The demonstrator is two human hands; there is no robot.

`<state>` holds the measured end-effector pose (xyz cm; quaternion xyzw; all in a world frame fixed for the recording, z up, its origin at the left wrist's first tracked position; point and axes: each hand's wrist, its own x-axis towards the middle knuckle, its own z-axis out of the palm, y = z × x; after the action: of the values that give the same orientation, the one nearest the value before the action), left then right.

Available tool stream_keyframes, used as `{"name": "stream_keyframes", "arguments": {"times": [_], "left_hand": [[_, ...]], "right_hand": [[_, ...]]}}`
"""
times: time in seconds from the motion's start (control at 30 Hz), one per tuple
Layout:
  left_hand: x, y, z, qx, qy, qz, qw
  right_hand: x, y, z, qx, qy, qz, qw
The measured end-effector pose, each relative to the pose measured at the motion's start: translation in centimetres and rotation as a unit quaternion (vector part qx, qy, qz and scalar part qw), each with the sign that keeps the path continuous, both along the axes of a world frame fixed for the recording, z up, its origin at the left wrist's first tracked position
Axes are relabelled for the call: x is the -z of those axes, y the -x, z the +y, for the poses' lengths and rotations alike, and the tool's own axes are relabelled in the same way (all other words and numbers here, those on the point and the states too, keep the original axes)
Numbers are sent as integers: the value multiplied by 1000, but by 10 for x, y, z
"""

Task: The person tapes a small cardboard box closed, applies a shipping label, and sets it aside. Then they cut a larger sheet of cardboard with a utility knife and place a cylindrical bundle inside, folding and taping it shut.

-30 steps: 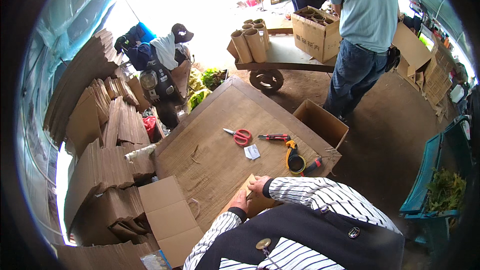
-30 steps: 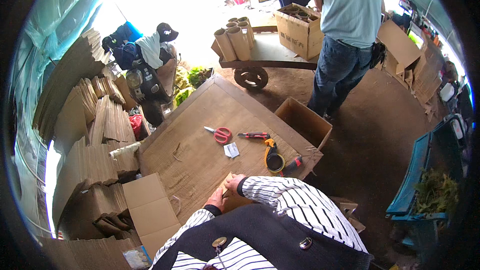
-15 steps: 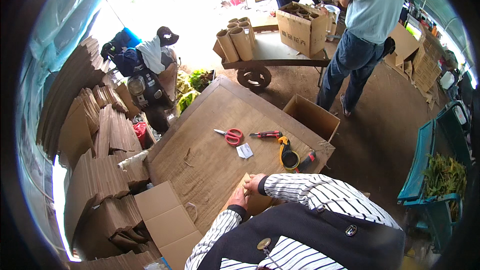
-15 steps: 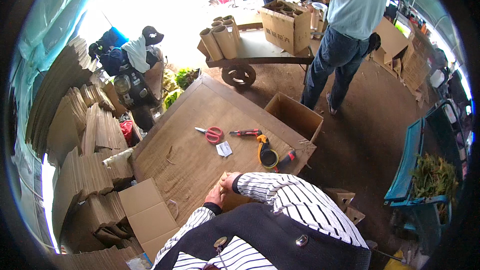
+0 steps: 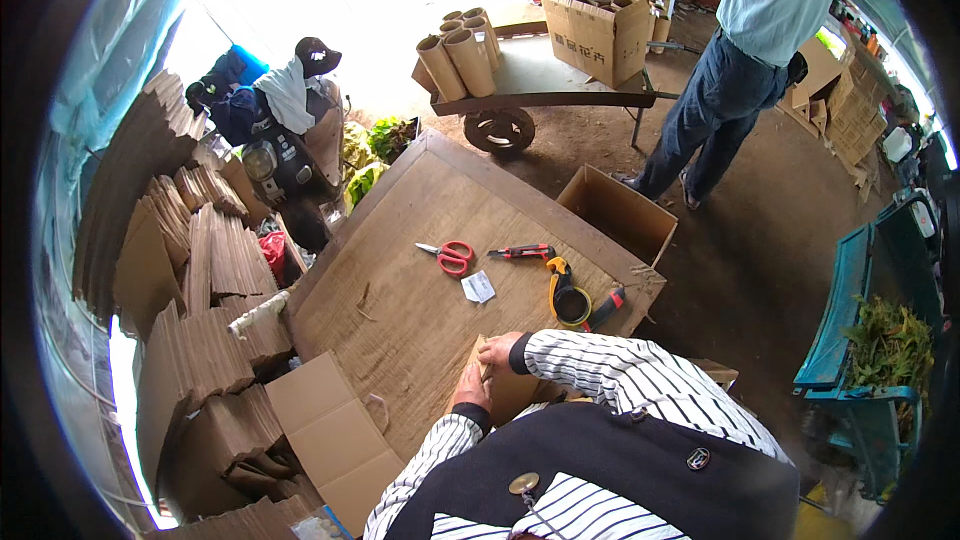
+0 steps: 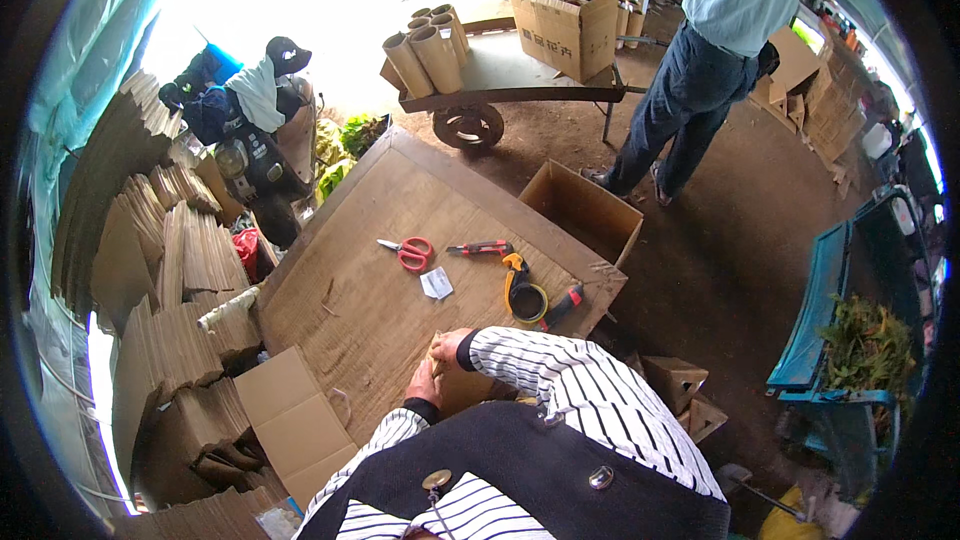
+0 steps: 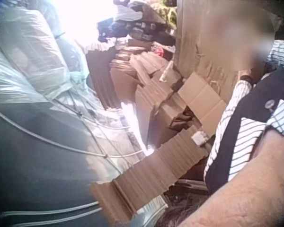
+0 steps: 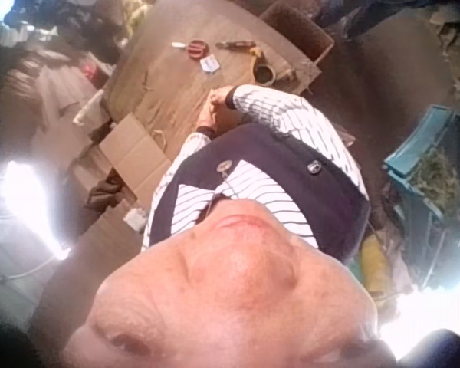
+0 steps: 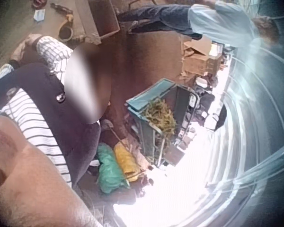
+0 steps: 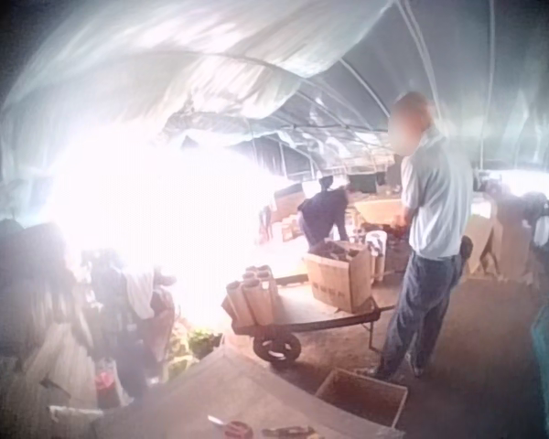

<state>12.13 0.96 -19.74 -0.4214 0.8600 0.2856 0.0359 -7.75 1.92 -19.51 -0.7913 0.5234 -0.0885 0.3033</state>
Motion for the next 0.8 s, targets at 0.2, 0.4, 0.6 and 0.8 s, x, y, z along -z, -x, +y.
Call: {"name": "stream_keyframes", "arguments": {"times": [0.2,0.4,0.6,0.8], "left_hand": [[15,-7,0,16,34,34,999],[9,-11,-2,2,1,34,999],[9,-8,-6,21,-6,43,999],[2,-9,-4,30,-8,60,998]], "right_hand": [[3,-3,5,11,16,2,1000],[-12,-6,7,17,29,-8,999],[-10,-3,7,17,-3,-1,1000],[-21,-4,7,4,-6,10,1000]]}}
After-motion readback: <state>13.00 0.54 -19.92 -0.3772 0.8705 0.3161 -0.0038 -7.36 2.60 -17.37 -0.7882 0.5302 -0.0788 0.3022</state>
